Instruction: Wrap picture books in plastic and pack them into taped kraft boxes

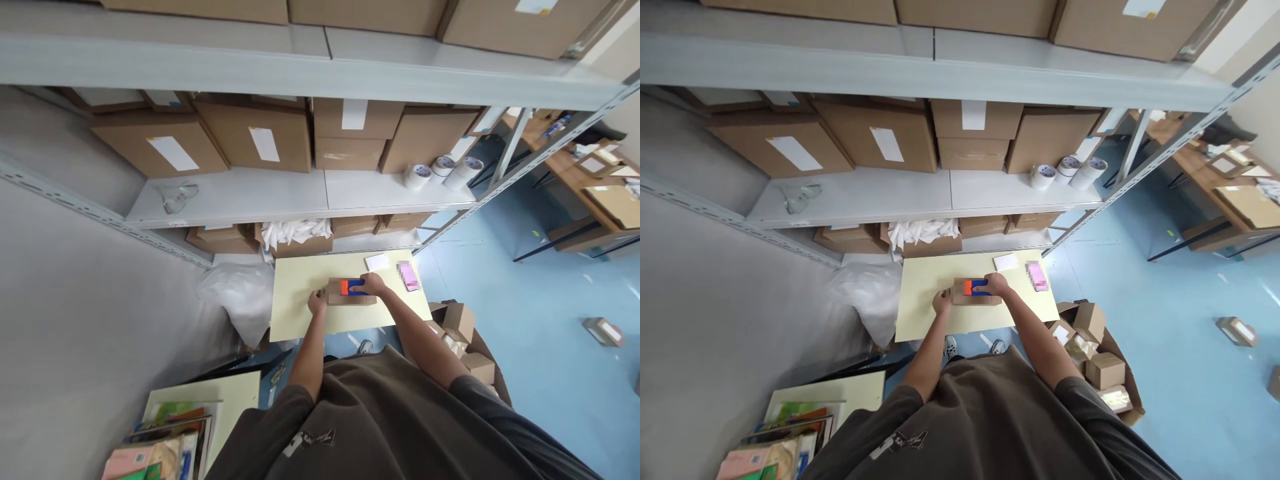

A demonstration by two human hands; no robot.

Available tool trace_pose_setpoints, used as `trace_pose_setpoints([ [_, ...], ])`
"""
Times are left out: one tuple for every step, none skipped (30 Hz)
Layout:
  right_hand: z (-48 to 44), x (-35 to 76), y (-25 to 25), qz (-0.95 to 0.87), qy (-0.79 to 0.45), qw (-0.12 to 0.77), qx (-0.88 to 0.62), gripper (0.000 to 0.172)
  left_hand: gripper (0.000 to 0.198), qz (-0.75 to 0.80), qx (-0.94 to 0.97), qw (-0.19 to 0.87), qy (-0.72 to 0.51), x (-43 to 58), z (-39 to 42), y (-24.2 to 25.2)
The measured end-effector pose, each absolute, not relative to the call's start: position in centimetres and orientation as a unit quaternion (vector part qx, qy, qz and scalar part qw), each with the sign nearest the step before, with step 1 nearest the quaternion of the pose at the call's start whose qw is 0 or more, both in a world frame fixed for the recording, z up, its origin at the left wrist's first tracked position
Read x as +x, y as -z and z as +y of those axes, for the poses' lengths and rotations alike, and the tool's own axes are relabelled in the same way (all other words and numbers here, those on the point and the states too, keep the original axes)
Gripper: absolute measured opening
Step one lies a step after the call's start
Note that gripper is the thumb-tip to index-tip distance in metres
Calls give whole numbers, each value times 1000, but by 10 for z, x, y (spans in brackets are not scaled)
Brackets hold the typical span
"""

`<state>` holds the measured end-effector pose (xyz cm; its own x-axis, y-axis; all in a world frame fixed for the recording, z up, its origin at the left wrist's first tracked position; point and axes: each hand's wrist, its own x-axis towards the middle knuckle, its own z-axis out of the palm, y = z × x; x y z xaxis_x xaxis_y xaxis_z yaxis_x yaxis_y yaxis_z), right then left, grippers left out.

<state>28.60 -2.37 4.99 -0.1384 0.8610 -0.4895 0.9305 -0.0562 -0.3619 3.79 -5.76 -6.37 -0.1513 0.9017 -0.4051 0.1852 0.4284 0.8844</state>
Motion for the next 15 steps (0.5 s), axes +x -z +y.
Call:
trace_pose_setpoints([
  [-23,285,-51,686,316,56,654,62,31,690,411,489,-340,40,-57,60],
  [-22,284,-53,686,315,59,654,62,34,702,424,470,-325,44,-56,56],
  [-22,284,-54,685,315,61,654,63,35,708,442,456,-308,48,-55,53],
  [-21,284,-56,684,316,63,655,63,34,709,459,448,-292,52,-54,51],
  [-21,283,-57,682,318,65,655,64,32,708,471,446,-280,56,-53,49],
  [-20,283,-58,680,321,67,656,64,30,706,473,449,-276,59,-51,49],
  [-19,283,-59,678,324,68,656,65,28,706,469,453,-278,62,-50,48],
  [-18,282,-60,677,327,71,656,66,26,706,461,457,-284,65,-50,49],
  [-17,281,-61,677,328,74,655,67,25,706,451,461,-292,67,-49,50],
  [-16,281,-62,677,329,78,654,68,26,706,443,464,-300,70,-49,51],
  [-15,281,-63,678,328,83,653,70,27,708,437,464,-304,73,-49,52],
  [-14,283,-65,679,329,89,650,71,29,710,439,461,-302,77,-50,52],
  [-13,286,-66,679,329,96,649,72,31,714,449,454,-288,81,-50,53],
  [-13,292,-67,678,329,102,650,74,34,719,464,443,-267,86,-51,53],
  [-14,301,-68,675,329,107,652,75,37,724,480,431,-243,92,-52,53],
])
